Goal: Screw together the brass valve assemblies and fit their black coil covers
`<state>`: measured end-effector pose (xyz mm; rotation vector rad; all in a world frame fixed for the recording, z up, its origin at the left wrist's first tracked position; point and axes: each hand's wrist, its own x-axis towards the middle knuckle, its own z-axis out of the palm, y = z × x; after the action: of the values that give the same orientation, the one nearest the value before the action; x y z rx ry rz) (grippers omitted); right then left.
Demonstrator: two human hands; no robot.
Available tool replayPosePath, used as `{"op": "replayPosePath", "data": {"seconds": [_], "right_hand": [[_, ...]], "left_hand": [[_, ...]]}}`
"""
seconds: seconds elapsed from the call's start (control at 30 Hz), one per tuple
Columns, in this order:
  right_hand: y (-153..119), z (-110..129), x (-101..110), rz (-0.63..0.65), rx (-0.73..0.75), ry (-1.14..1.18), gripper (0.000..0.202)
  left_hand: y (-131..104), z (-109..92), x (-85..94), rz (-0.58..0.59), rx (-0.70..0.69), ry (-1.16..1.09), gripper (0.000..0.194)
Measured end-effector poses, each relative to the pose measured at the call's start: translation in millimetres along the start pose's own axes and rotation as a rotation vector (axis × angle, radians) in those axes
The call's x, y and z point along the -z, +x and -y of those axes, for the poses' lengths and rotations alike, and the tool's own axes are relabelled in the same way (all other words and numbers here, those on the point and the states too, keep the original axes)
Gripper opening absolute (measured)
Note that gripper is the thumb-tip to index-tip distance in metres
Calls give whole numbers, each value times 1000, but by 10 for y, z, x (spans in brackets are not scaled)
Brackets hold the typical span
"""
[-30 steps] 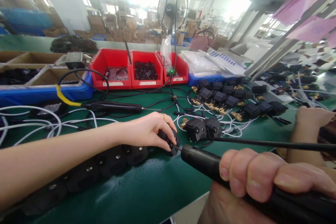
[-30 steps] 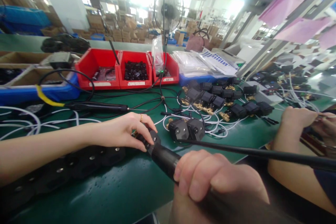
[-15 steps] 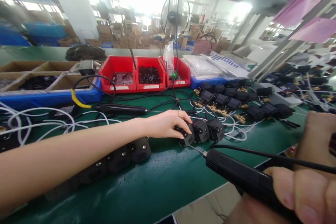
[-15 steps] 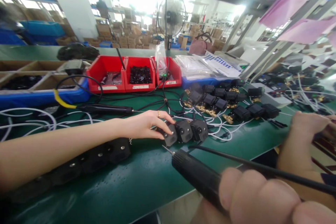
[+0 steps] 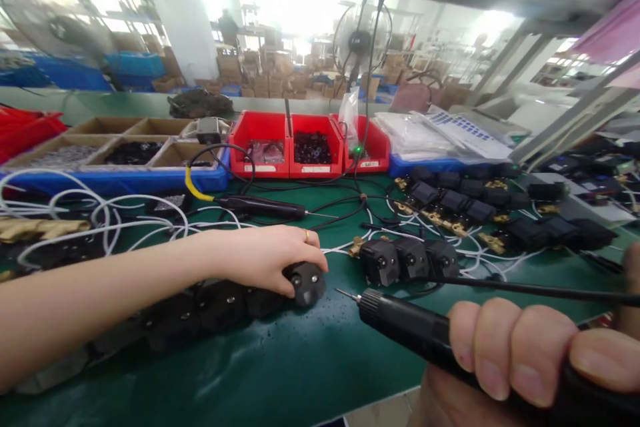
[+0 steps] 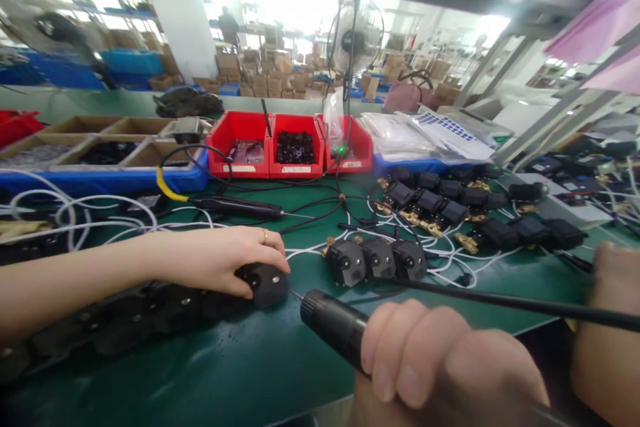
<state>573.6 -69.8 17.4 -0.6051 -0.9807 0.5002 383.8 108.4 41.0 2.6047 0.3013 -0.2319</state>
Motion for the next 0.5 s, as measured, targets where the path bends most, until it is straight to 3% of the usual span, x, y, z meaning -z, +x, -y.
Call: {"op": "replayPosePath", "data": {"seconds": [0.17,0.3,0.5], "right_hand": [[44,4,-24,52,8,-28,17],[4,0,-16,84,44,-98,17],[-73,-47,-8,-3,37,-147,18]], "left_hand": [[278,7,-178,-118,-33,-27,49],[320,75,-261,-186,-91,-85,51],[302,224,-285,-195,-213,-353,21]]}}
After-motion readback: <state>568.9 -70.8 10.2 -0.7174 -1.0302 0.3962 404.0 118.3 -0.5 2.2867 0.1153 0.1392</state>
